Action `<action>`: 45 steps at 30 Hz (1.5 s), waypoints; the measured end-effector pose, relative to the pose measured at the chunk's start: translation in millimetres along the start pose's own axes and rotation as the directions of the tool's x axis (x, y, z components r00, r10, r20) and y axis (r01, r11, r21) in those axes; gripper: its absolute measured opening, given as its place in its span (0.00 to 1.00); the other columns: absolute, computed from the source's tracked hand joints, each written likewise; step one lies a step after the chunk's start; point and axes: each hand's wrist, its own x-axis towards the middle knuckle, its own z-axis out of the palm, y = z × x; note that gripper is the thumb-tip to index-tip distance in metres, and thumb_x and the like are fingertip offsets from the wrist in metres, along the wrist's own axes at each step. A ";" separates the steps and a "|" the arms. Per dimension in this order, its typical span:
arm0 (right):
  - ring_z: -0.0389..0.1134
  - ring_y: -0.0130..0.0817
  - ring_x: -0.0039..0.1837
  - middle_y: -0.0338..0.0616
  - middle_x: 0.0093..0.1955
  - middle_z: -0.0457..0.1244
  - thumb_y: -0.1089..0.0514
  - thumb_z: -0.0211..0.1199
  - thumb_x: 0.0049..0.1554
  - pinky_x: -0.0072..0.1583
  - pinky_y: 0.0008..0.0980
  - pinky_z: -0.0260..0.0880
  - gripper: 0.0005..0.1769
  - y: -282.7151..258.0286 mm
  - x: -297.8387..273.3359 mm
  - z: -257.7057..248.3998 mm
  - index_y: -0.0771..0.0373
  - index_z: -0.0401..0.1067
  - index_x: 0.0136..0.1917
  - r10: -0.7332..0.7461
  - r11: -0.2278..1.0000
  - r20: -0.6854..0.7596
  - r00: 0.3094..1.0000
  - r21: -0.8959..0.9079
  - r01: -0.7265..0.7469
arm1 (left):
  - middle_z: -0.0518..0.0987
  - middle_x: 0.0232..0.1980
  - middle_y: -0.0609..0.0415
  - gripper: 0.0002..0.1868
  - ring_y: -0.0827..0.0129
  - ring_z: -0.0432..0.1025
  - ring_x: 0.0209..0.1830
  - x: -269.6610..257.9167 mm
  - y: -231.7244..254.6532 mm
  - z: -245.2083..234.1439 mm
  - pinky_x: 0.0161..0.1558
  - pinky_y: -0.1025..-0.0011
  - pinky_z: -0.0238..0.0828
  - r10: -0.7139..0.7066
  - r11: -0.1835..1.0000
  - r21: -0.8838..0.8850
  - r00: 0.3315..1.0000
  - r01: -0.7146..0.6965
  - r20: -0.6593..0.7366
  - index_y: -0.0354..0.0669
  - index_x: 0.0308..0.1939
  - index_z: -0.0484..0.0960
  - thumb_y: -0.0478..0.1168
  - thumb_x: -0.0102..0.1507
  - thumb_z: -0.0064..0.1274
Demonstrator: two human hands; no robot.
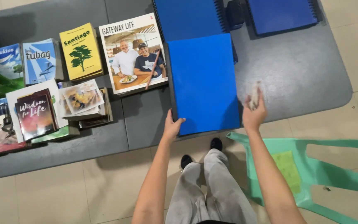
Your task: Cleaning blue plastic spiral-bound folders with a white cloth on a workspace table.
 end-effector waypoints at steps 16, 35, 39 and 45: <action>0.41 0.46 0.86 0.37 0.87 0.44 0.36 0.48 0.67 0.78 0.68 0.33 0.32 -6.9 -30.3 118.6 0.34 0.52 0.83 -0.598 0.483 0.552 0.580 -0.329 0.811 | 0.66 0.74 0.45 0.47 0.64 0.62 0.70 12.0 -37.7 -5.6 0.68 0.68 0.60 0.130 0.990 -0.053 0.990 -0.133 -0.054 0.38 0.77 0.54 0.23 0.57 0.58; 0.41 0.47 0.86 0.43 0.86 0.45 0.41 0.42 0.68 0.81 0.59 0.31 0.34 -59.0 -7.7 140.1 0.43 0.46 0.84 -0.648 0.527 0.630 0.428 -0.036 0.849 | 0.71 0.71 0.48 0.46 0.67 0.66 0.67 13.8 -45.3 -3.3 0.66 0.70 0.63 0.083 0.993 -0.078 0.993 -0.090 -0.083 0.36 0.77 0.57 0.25 0.57 0.60; 0.42 0.44 0.86 0.38 0.86 0.45 0.41 0.45 0.67 0.82 0.58 0.32 0.33 -56.5 -3.1 148.5 0.39 0.47 0.83 -0.662 0.483 0.631 0.405 -0.055 0.874 | 0.72 0.69 0.48 0.45 0.67 0.68 0.65 10.7 -35.5 -1.9 0.64 0.69 0.66 0.099 0.986 -0.131 0.993 -0.107 -0.067 0.36 0.77 0.58 0.26 0.56 0.60; 0.32 0.45 0.87 0.37 0.89 0.33 0.39 0.30 0.71 0.81 0.59 0.26 0.33 -132.0 90.5 241.6 0.43 0.35 0.86 -0.483 0.606 0.643 0.594 -0.244 0.757 | 0.72 0.70 0.47 0.46 0.66 0.68 0.66 9.8 -33.2 -0.8 0.66 0.69 0.64 0.075 0.996 -0.045 0.993 -0.080 -0.090 0.36 0.77 0.57 0.26 0.57 0.60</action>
